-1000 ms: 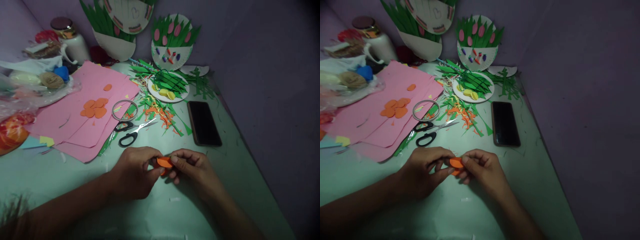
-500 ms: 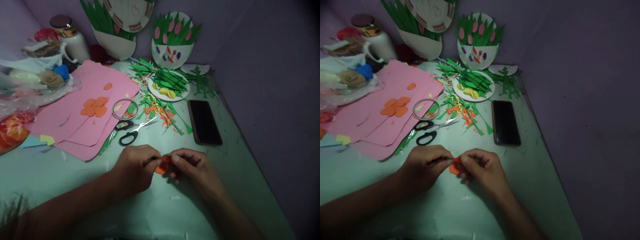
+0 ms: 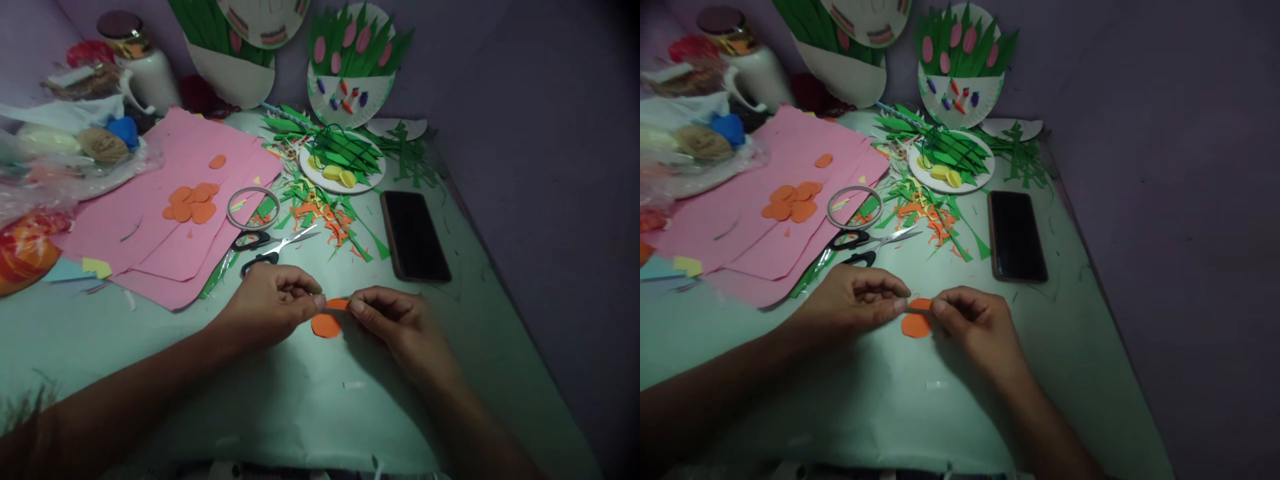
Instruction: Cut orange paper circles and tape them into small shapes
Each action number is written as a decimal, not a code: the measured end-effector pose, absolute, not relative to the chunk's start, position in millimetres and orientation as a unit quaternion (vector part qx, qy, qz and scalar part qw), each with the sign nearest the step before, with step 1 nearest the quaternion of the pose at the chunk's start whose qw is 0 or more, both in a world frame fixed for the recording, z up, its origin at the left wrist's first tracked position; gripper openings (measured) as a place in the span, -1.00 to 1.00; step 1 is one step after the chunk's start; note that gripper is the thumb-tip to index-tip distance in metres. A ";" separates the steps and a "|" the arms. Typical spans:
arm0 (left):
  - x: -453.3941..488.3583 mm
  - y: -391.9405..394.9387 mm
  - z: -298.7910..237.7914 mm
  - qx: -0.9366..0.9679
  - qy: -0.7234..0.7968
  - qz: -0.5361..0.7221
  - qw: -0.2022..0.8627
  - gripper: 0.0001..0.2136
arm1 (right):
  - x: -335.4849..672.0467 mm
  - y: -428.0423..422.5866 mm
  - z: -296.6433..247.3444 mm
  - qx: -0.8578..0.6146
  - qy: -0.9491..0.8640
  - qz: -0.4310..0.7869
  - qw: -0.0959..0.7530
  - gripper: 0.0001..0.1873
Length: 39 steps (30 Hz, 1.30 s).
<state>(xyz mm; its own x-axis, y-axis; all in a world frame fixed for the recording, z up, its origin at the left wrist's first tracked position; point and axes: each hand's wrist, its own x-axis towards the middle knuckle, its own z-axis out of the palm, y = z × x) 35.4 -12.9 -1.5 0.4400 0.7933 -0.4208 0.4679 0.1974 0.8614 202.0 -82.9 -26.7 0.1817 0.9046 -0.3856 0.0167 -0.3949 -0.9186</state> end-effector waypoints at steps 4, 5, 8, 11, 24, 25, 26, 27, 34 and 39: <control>34.4 -16.3 -10.6 0.658 0.497 0.105 0.557 -0.84 | 203.6 -82.3 -26.9 -0.644 -0.333 0.533 0.436 -0.83; 34.3 -18.7 -12.7 0.688 0.501 0.099 0.516 -0.84 | 204.5 -82.3 -26.5 -0.648 -0.316 0.528 0.450 -0.83; 35.0 -28.4 -16.3 0.806 0.482 0.063 0.337 -0.80 | 207.8 -82.6 -26.0 -0.652 -0.259 0.511 0.497 -0.81; 37.3 -36.9 -16.3 0.871 0.436 0.009 0.229 -0.81 | 209.6 -83.2 -27.8 -0.641 -0.260 0.498 0.523 -0.82; 37.9 -19.8 -8.7 0.639 0.478 0.151 0.583 -0.95 | 205.7 -83.2 -23.4 -0.555 -0.396 0.561 0.469 -0.92; 37.6 -18.8 -7.1 0.623 0.476 0.159 0.600 -0.94 | 203.3 -80.8 -22.5 -0.558 -0.389 0.572 0.458 -0.91; 37.4 -18.2 -5.4 0.611 0.476 0.165 0.610 -0.92 | 200.9 -78.3 -21.8 -0.561 -0.381 0.583 0.448 -0.89; 37.2 -17.9 -3.8 0.602 0.477 0.169 0.618 -0.90 | 198.5 -75.9 -21.2 -0.566 -0.370 0.590 0.441 -0.87; 34.6 -18.9 0.0 0.557 0.488 0.194 0.643 -0.81 | 190.1 -70.3 -22.9 -0.592 -0.280 0.610 0.446 -0.79; 33.0 -18.8 3.0 0.542 0.487 0.201 0.655 -0.79 | 191.6 -73.9 -24.5 -0.585 -0.282 0.608 0.457 -0.83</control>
